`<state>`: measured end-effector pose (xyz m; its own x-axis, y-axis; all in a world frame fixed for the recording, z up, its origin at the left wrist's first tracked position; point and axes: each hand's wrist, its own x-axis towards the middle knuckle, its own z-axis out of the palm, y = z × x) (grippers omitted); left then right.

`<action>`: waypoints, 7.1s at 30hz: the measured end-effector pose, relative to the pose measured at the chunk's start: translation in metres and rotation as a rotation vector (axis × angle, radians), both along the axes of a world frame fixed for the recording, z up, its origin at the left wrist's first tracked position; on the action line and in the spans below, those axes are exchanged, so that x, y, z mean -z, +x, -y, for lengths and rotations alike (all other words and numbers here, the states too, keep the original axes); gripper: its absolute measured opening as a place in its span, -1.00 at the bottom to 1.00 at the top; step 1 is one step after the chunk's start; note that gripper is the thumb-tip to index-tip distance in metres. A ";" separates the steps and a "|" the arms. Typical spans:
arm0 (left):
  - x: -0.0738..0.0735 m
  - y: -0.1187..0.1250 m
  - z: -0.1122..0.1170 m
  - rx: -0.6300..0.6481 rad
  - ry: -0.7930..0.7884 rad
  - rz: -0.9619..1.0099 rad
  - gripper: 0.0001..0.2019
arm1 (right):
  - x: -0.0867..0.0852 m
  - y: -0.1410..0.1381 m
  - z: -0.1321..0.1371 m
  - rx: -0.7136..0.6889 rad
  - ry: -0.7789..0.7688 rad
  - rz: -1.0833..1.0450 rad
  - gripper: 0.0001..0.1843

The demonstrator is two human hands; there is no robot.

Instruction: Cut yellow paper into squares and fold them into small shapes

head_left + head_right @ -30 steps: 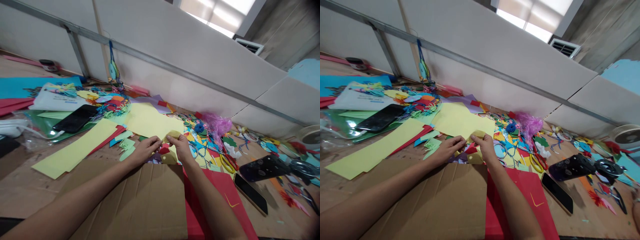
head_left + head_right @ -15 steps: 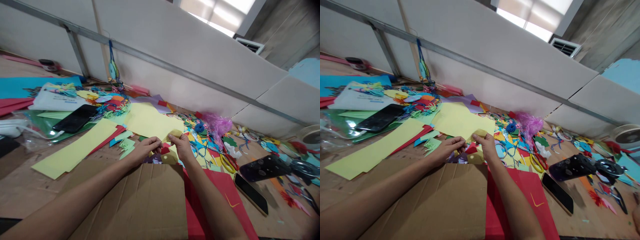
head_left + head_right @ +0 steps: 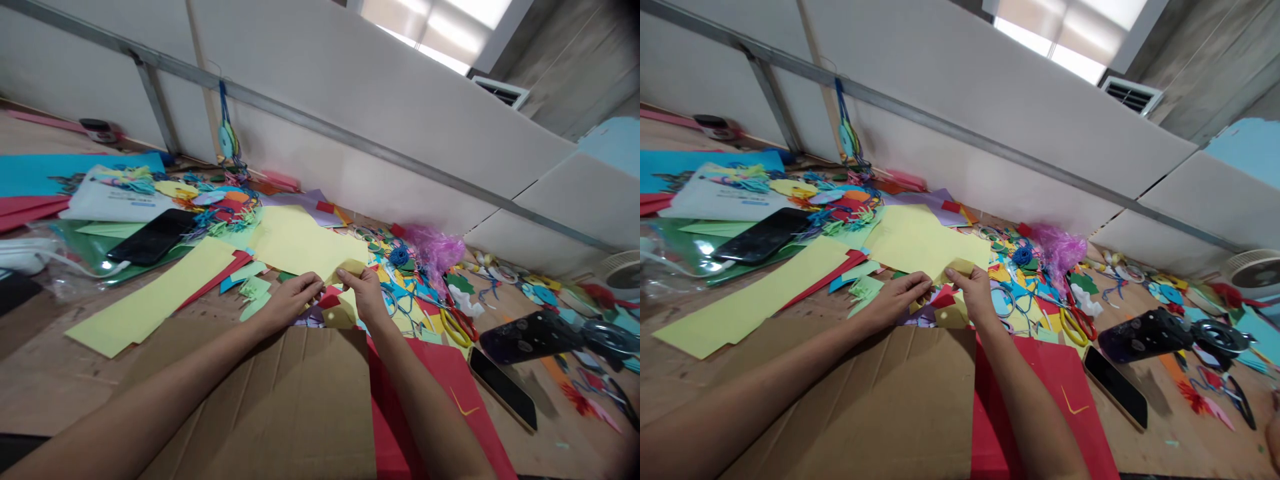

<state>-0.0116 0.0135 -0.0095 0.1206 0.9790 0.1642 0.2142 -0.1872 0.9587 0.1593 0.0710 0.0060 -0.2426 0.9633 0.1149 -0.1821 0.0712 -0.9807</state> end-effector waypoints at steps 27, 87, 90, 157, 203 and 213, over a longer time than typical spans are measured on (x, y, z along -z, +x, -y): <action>0.002 0.002 -0.004 -0.017 -0.040 0.081 -0.65 | 0.001 0.003 -0.004 0.100 -0.032 -0.044 -0.73; 0.013 -0.007 -0.008 -0.055 -0.266 0.548 -0.67 | 0.003 -0.002 0.013 -0.093 0.293 0.379 -0.92; 0.011 -0.006 -0.007 -0.026 -0.276 0.569 -0.68 | 0.002 -0.002 0.013 -0.074 0.273 0.379 -0.90; 0.003 -0.018 -0.006 -0.016 -0.383 0.593 -0.56 | -0.004 0.009 0.005 -0.290 0.524 0.503 -0.71; 0.002 -0.010 -0.003 0.035 -0.229 0.285 -0.59 | 0.006 0.004 0.000 -0.122 -0.007 0.321 -0.62; 0.007 -0.012 -0.008 0.039 -0.184 0.307 -0.70 | 0.003 0.003 0.004 -0.223 -0.169 0.187 -0.63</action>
<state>-0.0231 0.0218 -0.0161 0.1313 0.9911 0.0200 -0.0925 -0.0078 0.9957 0.1626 0.0667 0.0030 -0.4517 0.8856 -0.1083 0.0091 -0.1168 -0.9931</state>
